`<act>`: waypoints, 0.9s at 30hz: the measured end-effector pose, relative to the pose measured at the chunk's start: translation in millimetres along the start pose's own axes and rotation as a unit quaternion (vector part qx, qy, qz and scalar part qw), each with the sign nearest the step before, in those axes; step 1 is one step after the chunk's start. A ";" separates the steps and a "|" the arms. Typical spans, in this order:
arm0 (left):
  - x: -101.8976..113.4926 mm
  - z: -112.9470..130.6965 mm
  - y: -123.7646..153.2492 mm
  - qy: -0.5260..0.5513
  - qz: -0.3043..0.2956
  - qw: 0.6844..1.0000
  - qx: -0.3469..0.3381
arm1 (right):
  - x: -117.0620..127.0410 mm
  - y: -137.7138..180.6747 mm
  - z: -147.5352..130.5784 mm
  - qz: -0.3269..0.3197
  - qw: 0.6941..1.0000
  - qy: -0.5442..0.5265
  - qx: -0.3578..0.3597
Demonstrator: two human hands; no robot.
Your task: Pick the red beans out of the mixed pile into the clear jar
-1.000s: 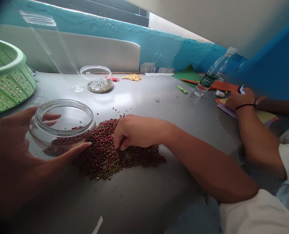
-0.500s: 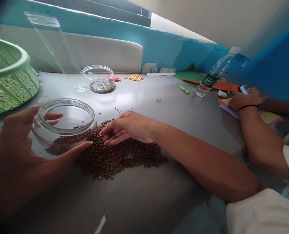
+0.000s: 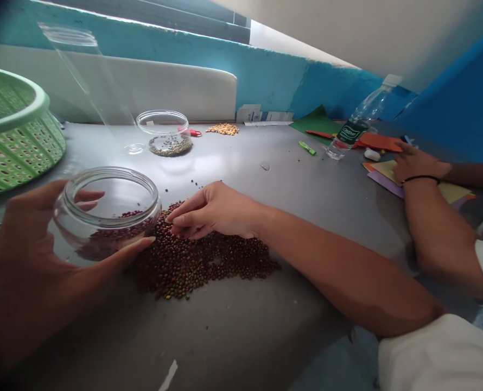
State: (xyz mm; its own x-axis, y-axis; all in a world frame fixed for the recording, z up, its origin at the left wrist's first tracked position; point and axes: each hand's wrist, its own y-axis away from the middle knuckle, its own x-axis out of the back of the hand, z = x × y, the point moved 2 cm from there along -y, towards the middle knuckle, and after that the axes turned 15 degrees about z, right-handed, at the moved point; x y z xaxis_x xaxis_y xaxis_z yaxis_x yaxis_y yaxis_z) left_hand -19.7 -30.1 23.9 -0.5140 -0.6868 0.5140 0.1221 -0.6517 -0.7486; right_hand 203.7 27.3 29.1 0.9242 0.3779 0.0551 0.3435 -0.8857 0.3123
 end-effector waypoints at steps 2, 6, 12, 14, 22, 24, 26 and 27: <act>-0.8 0.4 -0.3 0.003 0.001 1.000 -0.011 | -0.7 0.6 -0.8 -0.001 1.000 -0.003 -0.006; -1.6 -0.1 -1.1 -0.009 -0.004 1.000 -0.010 | -2.5 0.1 0.5 -0.028 0.997 -0.050 -0.052; 0.6 -2.0 -1.7 -0.003 -0.004 1.000 -0.018 | -2.9 -1.8 1.0 -0.038 0.995 -0.074 -0.056; 0.6 -2.0 -1.3 -0.004 -0.006 1.000 -0.014 | -3.0 -2.0 1.0 -0.034 0.996 -0.070 -0.044; -1.6 0.4 -0.8 -0.002 -0.005 1.000 -0.012 | -3.7 -1.9 4.1 -0.035 0.994 -0.093 -0.040; -1.2 0.0 -1.5 0.000 -0.005 1.000 -0.023 | -3.3 -2.4 3.5 -0.021 0.994 -0.106 -0.026; -0.9 0.0 -2.2 0.000 -0.006 0.999 -0.040 | -2.2 -3.2 1.9 0.003 0.992 -0.123 -0.010; -0.9 0.2 -2.5 -0.003 -0.007 0.999 -0.049 | -1.2 -3.7 0.8 0.020 0.991 -0.132 0.000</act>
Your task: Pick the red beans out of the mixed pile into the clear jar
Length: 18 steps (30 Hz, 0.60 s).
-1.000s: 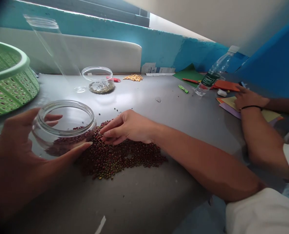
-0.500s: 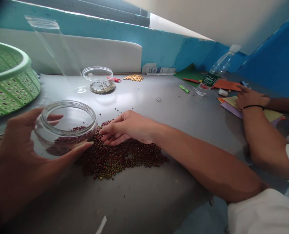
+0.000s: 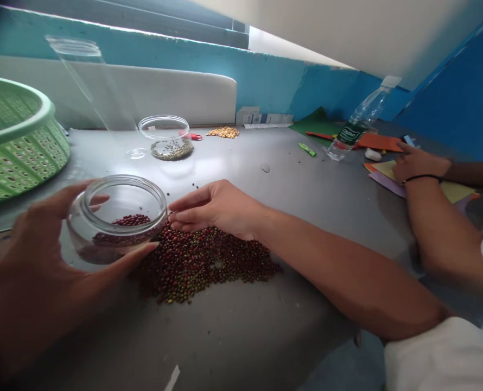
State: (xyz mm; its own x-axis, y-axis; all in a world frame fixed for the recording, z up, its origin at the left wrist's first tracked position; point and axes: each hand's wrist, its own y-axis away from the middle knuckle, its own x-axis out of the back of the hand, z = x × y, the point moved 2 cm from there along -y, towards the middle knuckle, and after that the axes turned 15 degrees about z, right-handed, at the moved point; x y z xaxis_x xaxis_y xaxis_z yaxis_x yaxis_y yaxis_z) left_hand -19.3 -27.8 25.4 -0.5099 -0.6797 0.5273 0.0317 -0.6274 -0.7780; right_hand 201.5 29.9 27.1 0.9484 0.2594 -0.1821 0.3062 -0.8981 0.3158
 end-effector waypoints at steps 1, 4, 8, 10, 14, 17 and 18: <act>-0.2 0.3 -0.2 -0.003 -0.002 1.000 -0.008 | 0.9 -0.5 -1.4 0.017 1.000 -0.010 0.012; -0.8 1.4 -0.5 -0.004 -0.003 1.000 -0.031 | 4.0 -1.6 -5.5 0.055 0.996 -0.039 0.054; -1.0 1.6 -0.2 -0.015 0.000 0.998 -0.062 | 6.2 -1.6 -8.5 0.073 0.993 -0.032 0.091; -1.0 1.4 0.1 -0.021 0.001 0.997 -0.076 | 6.2 -1.8 -8.8 0.077 0.992 -0.028 0.094; -1.7 2.6 0.5 -0.025 0.003 0.996 -0.081 | 6.1 -1.3 -10.5 0.098 0.987 -0.042 0.122; -2.7 6.0 0.9 -0.039 0.000 0.997 -0.066 | 3.1 3.5 -13.6 0.097 0.981 -0.043 0.161; -3.0 7.6 1.2 -0.041 -0.004 0.997 -0.061 | 1.0 6.0 -14.5 0.091 0.981 -0.036 0.169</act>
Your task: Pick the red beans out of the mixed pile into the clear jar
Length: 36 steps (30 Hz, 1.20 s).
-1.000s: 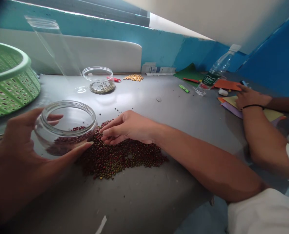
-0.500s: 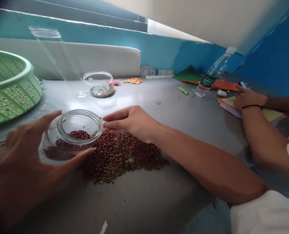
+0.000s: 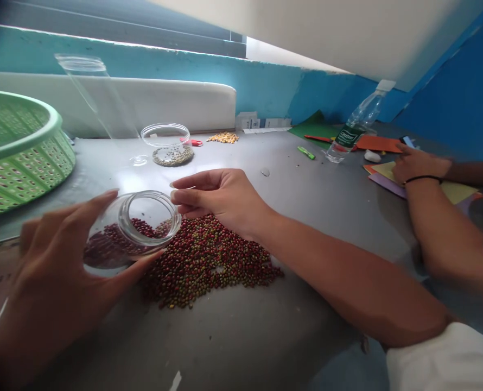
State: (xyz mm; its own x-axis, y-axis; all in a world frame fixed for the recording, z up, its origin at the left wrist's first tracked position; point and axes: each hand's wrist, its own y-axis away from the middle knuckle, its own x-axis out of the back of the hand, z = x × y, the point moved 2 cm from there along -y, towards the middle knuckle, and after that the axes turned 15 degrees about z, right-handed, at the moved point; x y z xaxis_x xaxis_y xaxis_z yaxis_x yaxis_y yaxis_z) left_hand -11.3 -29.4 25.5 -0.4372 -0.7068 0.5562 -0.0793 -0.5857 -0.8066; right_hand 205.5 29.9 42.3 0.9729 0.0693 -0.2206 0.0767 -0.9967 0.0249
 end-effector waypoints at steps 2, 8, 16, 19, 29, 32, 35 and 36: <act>-0.1 3.2 0.1 0.004 -0.013 1.000 0.009 | -4.0 5.5 -3.0 -0.010 1.000 0.024 0.006; -0.2 7.5 -1.1 0.029 -0.027 0.999 0.007 | -11.5 14.7 -8.1 -0.012 0.998 0.066 0.014; -1.3 8.1 -1.7 0.034 -0.022 0.999 -0.002 | -14.1 14.6 -5.7 0.033 0.999 -0.001 0.018; -0.6 8.4 -1.5 0.033 -0.014 0.999 -0.002 | -14.2 14.8 -1.9 0.043 0.998 -0.023 0.041; -1.8 9.3 -0.3 0.038 -0.005 0.999 -0.006 | -14.7 19.4 -1.4 0.061 0.994 -0.024 0.085; -2.3 6.6 -0.4 0.038 -0.008 0.999 0.004 | -12.8 14.3 1.1 0.049 0.997 -0.063 0.023; -2.4 0.7 -1.5 0.032 -0.008 0.998 0.046 | -10.1 9.4 3.3 0.043 0.992 -0.104 -0.048; -2.3 -1.4 -1.9 0.029 -0.007 0.997 0.066 | -9.3 8.4 3.6 0.043 0.991 -0.111 -0.069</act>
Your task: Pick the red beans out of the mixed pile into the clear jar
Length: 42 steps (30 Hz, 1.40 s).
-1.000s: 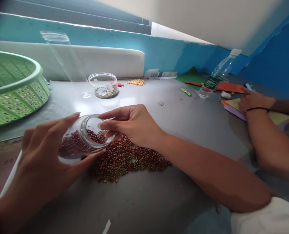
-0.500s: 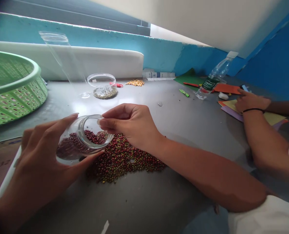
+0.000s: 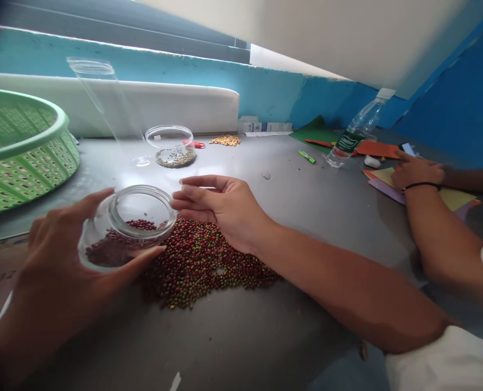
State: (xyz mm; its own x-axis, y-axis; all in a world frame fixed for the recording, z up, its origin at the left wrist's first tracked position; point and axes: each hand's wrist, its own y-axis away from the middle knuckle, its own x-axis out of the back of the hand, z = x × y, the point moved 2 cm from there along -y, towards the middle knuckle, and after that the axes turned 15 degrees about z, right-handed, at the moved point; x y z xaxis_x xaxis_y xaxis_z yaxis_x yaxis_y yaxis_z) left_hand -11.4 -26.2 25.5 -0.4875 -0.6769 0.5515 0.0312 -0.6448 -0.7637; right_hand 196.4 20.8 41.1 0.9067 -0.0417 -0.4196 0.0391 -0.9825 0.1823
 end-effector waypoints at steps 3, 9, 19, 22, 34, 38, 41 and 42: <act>1.1 -3.6 -1.0 -0.012 -0.002 0.999 0.041 | 1.5 -1.2 -0.6 0.006 0.999 -0.003 -0.037; 1.8 -2.3 0.9 -0.021 -0.008 0.999 0.028 | 2.1 -1.4 -1.7 -0.001 0.999 -0.012 -0.044; 1.0 -3.9 0.4 -0.008 -0.009 0.999 0.032 | 1.3 -1.0 -5.6 -0.028 0.998 -0.017 -0.053; 1.5 -2.8 0.5 -0.016 -0.009 0.999 0.040 | 3.7 -4.5 -5.5 -0.033 0.998 -0.017 -0.052; 3.6 3.6 0.6 -0.066 -0.009 0.998 0.005 | -2.6 2.4 -1.6 -0.038 0.999 -0.007 0.007; 3.5 4.9 1.7 -0.066 -0.010 0.997 -0.028 | -6.7 9.0 -5.1 -0.044 0.998 -0.003 0.038; 2.8 5.4 1.8 -0.055 -0.002 0.998 -0.022 | -6.1 10.0 -4.2 -0.050 0.999 -0.014 0.016; 2.5 5.3 1.7 -0.053 0.001 0.998 -0.015 | -5.6 9.7 -3.5 -0.052 0.998 -0.020 0.004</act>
State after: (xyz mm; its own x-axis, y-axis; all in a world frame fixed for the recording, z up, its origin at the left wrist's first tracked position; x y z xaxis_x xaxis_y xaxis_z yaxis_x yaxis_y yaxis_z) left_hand -7.9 -30.9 27.3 -0.3916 -0.7130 0.5817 0.0058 -0.6341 -0.7733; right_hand 193.2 12.1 48.4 0.8802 0.0533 -0.4716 0.1285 -0.9834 0.1285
